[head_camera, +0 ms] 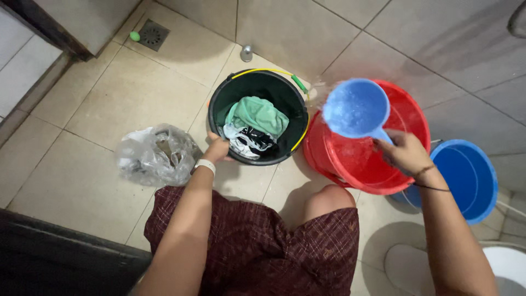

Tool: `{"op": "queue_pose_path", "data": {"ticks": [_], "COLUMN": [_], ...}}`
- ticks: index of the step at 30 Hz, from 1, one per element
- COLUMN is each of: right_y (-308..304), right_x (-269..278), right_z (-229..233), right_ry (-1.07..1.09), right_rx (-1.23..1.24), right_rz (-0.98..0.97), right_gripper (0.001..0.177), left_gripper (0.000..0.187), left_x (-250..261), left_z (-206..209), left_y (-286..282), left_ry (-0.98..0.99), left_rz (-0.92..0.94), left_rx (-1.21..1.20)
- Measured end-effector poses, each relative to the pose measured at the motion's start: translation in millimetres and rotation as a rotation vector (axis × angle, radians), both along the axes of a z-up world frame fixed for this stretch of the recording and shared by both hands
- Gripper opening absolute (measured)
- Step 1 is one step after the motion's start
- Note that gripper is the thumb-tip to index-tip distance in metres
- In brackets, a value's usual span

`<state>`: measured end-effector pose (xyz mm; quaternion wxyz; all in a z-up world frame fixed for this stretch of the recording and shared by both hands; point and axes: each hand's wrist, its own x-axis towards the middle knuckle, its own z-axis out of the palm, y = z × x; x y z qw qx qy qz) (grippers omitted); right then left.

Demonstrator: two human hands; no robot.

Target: The person unpacks clothes from plastic bags and places them into buckets. They add water and detergent, then wash the clothes by hand in the buckets.

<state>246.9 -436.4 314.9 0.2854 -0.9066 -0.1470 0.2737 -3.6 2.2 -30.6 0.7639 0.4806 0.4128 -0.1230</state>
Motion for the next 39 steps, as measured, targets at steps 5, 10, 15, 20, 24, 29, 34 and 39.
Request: {"op": "queue_pose_path", "data": {"ticks": [5, 10, 15, 20, 24, 29, 34, 39], "right_y": [66.0, 109.2, 129.3, 92.5, 28.1, 9.3, 39.7, -8.1], "right_x": [-37.3, -79.9, -118.2, -89.9, -11.0, 57.3, 54.7, 33.3], "right_z": [28.0, 5.4, -18.7, -41.2, -87.5, -188.6, -243.6, -216.4], "right_ry": [-0.467, -0.596, -0.796, -0.973, -0.741, -0.146, 0.196, 0.518], "right_rx": [-0.05, -0.169, -0.227, -0.237, -0.386, -0.851, -0.407, 0.161], "right_rz": [0.279, 0.255, 0.32, 0.157, -0.073, 0.086, -0.038, -0.388], "right_gripper": [0.032, 0.032, 0.038, 0.048, 0.064, 0.03, 0.024, 0.024], "left_gripper": [0.06, 0.093, 0.125, 0.154, 0.169, 0.17, 0.17, 0.17], "left_x": [2.9, 5.3, -22.9, -37.0, -35.8, -31.4, -21.8, -25.3], "left_z": [-8.4, 8.0, 51.7, 106.1, 127.6, 132.2, 143.2, 153.2], "left_y": [3.4, -3.1, -28.2, -39.5, -43.5, -44.0, -42.4, -44.9], "left_ry": [-0.026, 0.118, 0.058, 0.051, 0.074, 0.142, 0.281, 0.315], "left_rz": [0.023, -0.013, -0.179, -0.441, -0.49, -0.497, -0.548, -0.569], "left_rx": [0.114, 0.271, 1.341, 1.301, 1.238, 1.217, 1.126, 1.115]}}
